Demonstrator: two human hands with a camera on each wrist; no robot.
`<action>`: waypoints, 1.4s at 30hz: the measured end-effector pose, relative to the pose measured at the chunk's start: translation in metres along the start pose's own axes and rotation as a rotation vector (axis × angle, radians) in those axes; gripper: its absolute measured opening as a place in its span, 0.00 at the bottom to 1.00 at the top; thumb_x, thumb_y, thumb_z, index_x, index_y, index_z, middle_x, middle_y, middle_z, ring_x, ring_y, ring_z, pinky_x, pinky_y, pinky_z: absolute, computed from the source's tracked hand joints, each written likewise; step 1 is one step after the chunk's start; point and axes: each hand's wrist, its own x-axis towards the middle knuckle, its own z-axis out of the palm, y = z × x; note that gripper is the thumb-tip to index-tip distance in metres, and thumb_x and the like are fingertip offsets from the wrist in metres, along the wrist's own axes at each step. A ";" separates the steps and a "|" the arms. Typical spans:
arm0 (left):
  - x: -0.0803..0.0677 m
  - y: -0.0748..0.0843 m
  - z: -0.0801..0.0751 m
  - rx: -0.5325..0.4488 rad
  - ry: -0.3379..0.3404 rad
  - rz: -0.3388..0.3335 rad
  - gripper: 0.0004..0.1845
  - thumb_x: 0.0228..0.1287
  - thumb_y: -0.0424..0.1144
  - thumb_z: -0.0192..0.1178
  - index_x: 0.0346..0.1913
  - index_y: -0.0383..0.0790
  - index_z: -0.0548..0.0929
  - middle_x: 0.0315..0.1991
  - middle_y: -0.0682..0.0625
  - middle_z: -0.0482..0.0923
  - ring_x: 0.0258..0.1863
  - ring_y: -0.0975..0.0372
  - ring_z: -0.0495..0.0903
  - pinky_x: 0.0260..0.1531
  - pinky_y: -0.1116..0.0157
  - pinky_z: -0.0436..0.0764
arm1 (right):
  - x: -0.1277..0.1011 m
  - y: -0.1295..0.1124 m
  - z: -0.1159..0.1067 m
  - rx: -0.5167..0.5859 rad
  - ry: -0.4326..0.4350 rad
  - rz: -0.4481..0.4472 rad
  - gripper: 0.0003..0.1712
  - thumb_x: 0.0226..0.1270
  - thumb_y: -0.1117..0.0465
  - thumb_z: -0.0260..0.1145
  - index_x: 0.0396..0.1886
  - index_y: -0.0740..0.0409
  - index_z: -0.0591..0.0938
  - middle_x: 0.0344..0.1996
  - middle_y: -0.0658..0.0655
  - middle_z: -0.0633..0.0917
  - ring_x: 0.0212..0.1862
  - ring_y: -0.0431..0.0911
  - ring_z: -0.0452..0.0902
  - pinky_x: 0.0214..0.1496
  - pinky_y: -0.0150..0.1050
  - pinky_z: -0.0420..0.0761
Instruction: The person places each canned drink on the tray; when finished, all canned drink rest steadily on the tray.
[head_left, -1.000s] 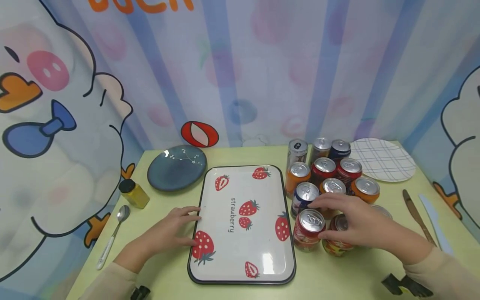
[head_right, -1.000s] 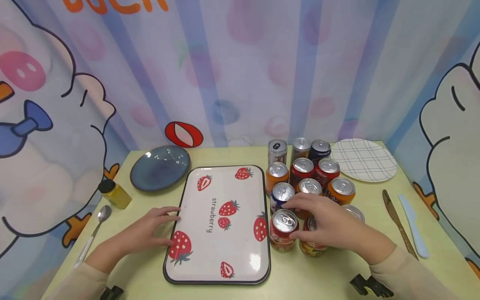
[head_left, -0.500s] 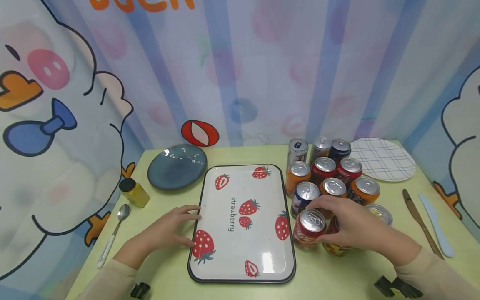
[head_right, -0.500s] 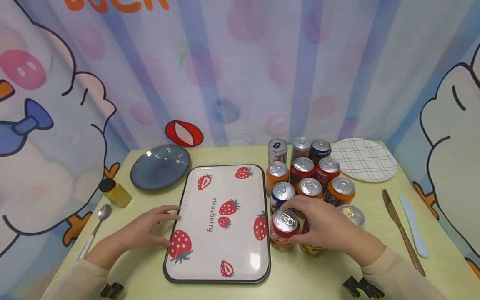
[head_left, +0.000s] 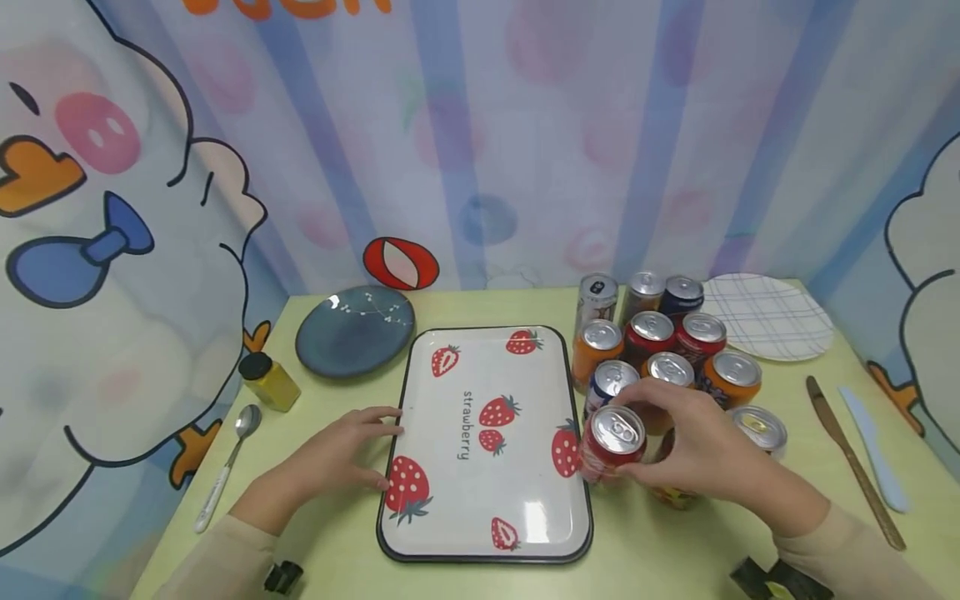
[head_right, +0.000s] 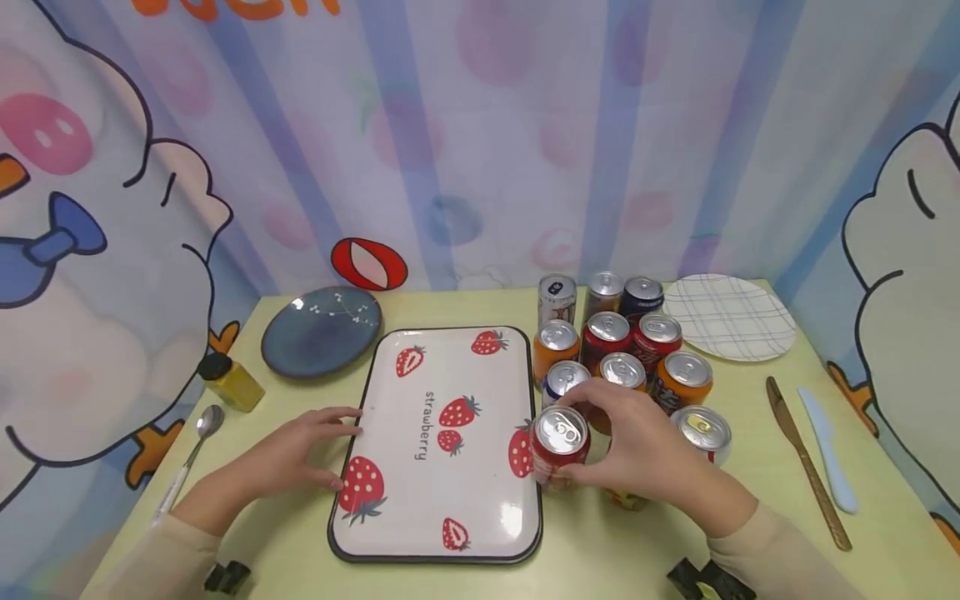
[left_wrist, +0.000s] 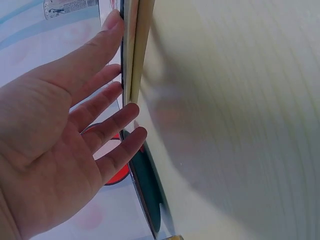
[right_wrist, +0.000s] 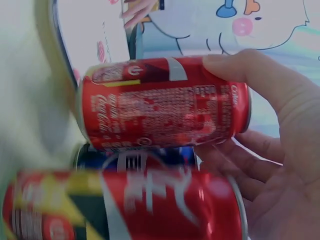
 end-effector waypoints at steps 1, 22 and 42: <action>0.000 0.000 -0.001 0.014 0.003 -0.003 0.41 0.45 0.52 0.83 0.66 0.47 0.83 0.75 0.48 0.70 0.76 0.45 0.66 0.73 0.41 0.70 | 0.002 -0.003 0.003 0.010 0.017 -0.004 0.38 0.37 0.52 0.90 0.52 0.40 0.82 0.45 0.36 0.85 0.45 0.33 0.81 0.45 0.33 0.85; -0.001 0.000 -0.003 0.071 0.031 0.025 0.39 0.45 0.53 0.84 0.63 0.48 0.85 0.73 0.51 0.73 0.74 0.46 0.64 0.71 0.39 0.70 | 0.085 -0.052 0.088 0.223 0.147 0.091 0.39 0.41 0.52 0.89 0.55 0.51 0.83 0.51 0.49 0.87 0.54 0.45 0.84 0.59 0.48 0.85; 0.003 0.002 -0.002 0.079 0.018 -0.014 0.39 0.44 0.54 0.84 0.63 0.51 0.85 0.73 0.51 0.73 0.75 0.47 0.65 0.71 0.40 0.72 | 0.195 -0.048 0.150 0.421 0.193 0.211 0.34 0.52 0.53 0.85 0.59 0.51 0.81 0.53 0.51 0.83 0.56 0.50 0.80 0.55 0.44 0.86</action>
